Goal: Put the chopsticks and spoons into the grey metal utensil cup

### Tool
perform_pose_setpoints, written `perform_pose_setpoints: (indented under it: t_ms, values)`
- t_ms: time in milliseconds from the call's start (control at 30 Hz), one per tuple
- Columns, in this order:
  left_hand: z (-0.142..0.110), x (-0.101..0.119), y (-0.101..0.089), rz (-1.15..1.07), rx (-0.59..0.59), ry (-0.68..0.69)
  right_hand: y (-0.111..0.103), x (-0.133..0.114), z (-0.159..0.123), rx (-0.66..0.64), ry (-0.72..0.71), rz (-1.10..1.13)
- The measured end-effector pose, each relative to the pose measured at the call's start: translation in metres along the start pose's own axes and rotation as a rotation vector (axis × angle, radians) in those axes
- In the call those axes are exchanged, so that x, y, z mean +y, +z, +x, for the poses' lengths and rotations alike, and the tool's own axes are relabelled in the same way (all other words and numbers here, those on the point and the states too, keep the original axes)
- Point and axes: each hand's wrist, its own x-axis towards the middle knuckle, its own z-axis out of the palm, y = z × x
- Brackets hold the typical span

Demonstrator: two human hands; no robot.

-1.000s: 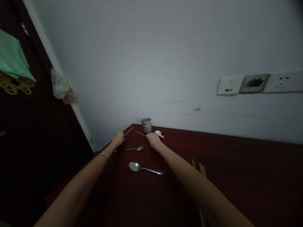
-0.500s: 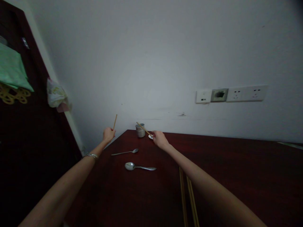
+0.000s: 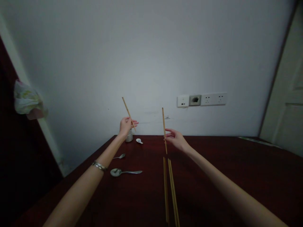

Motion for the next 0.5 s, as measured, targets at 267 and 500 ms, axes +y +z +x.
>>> perform_pose_setpoints:
  t_ms: [267, 500]
  values:
    - [-0.089, -0.017, 0.112, -0.250, -0.359, -0.255, -0.029, 0.008, -0.031, 0.047, 0.039, 0.149]
    - [-0.116, -0.037, 0.149, -0.181, -0.465, -0.304, -0.042, 0.026, -0.042, 0.044, 0.078, 0.184]
